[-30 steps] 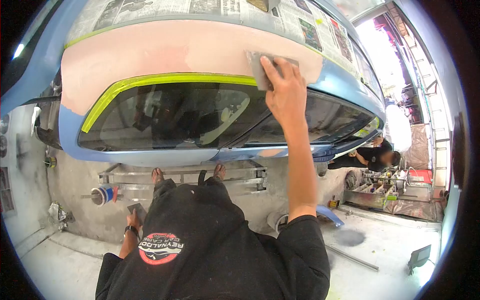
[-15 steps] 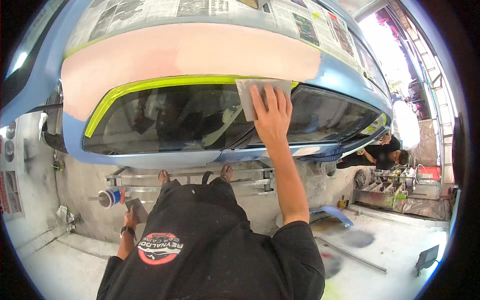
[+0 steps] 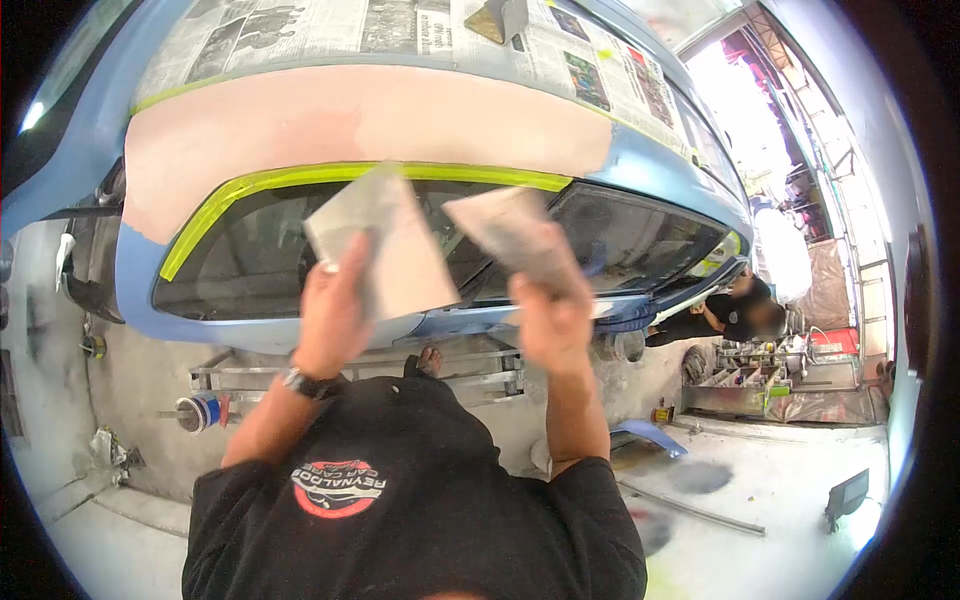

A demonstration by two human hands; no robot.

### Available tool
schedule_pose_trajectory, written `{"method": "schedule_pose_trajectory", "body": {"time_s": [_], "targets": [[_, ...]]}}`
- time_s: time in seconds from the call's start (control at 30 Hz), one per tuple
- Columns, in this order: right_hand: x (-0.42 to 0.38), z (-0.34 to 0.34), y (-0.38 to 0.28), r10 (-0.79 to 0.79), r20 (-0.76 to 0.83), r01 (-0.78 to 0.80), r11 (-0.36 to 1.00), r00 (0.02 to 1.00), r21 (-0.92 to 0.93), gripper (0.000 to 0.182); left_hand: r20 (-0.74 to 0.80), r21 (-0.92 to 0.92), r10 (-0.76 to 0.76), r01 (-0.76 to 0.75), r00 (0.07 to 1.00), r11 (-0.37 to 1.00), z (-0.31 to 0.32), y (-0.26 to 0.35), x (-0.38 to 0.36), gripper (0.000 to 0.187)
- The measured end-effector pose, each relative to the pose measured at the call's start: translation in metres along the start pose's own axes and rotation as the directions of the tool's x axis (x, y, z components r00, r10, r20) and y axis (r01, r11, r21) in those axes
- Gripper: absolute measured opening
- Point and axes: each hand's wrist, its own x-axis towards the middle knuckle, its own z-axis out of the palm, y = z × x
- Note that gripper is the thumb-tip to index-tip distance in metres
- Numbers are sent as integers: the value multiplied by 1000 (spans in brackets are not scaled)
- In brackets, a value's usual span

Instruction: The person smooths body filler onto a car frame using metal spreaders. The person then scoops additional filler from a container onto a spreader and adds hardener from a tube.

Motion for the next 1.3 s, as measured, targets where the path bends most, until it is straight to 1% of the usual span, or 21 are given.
{"method": "schedule_pose_trajectory", "body": {"time_s": [0.03, 0.07, 0.2, 0.23, 0.27, 0.33, 0.37, 0.47, 0.5, 0.6, 0.7, 0.77, 0.83, 0.9, 0.93, 0.97, 1.03, 1.07, 1.13, 1.27, 1.3], "targets": [[13, 10, -22, -140, 80, 134, 988, 987, 75, 61, 31, -38, 69, -68, 997, 997, 27, -8, 8, 35], [15, 14, -31, -227, 162, 227, 974, 960, 19, 64, 55, -76, 135, -131, 989, 988, 43, -12, 12, 32], [-4, -5, 6, -71, 254, 178, 886, 965, -428, 64, 150, -161, 55, -31, 987, 987, 55, -4, 14, 31], [-6, -21, 7, -72, 400, 326, 719, 914, -614, 65, 147, -177, 49, -23, 988, 984, 56, -1, 15, 30], [-9, -27, 11, -52, 378, 296, 724, 924, -623, 64, 145, -194, 49, -20, 988, 981, 57, 2, 16, 29], [-16, -30, 7, -9, 336, 236, 728, 942, -644, 64, 136, -46, 104, -99, 985, 994, 59, 7, 19, 29], [-21, -34, 0, 18, 224, 142, 721, 974, -678, 60, 131, 29, 130, -135, 983, 990, 60, 7, 20, 31], [-7, -26, -28, -133, 108, 171, 727, 985, -665, 59, 203, 218, 226, -269, 953, 938, 62, 4, 18, 38], [-4, -21, -32, -126, 126, 178, 676, 984, -716, 56, 237, 228, 266, -319, 935, 920, 60, 0, 21, 44], [-7, -3, -18, -146, 239, 279, 599, 960, -751, 53, 270, 368, 194, -287, 943, 884, 58, -1, 15, 46], [-10, 6, -15, -118, 339, 324, 682, 933, -656, 47, 102, 400, 273, -291, 957, 869, 72, -1, 14, 49], [-7, 4, -18, -120, 416, 375, 696, 901, -612, 46, 58, 658, 466, -385, 883, 647, 55, 11, 27, 51], [8, -6, 4, -74, 353, 279, 768, 933, -576, 47, 49, 842, 633, -372, 773, 390, 32, 32, 29, 51], [42, -29, 27, -45, 237, 177, 799, 971, -575, 48, -136, 731, 715, -418, 686, 539, 19, 47, 27, 50], [61, -43, 36, -37, 140, 113, 803, 989, -586, 48, -302, 477, 662, -492, 686, 728, 12, 48, 25, 48], [77, -53, 41, 6, 80, 43, 796, 997, -603, 46, -81, 668, 709, -490, 700, 560, -13, 49, 17, 45], [104, -63, 50, 29, 33, -1, 773, 999, -634, 42, 157, 899, 539, -345, 828, 268, -59, 59, -15, 38], [115, -65, 54, 11, 52, 26, 757, 999, -653, 41, 130, 967, 373, -201, 919, 159, -70, 71, -33, 35], [134, -66, 61, -25, 84, 77, 719, 996, -691, 39, 66, 991, 135, -81, 989, 111, -79, 91, -53, 29], [156, -54, 70, -11, 102, 85, 643, 995, -761, 37, -242, 947, -134, 204, 961, -246, -218, 61, -103, 40], [158, -52, 71, 15, 100, 69, 627, 995, -776, 36, -191, 928, -159, 125, 969, -352, -299, 31, -131, 45]]}}
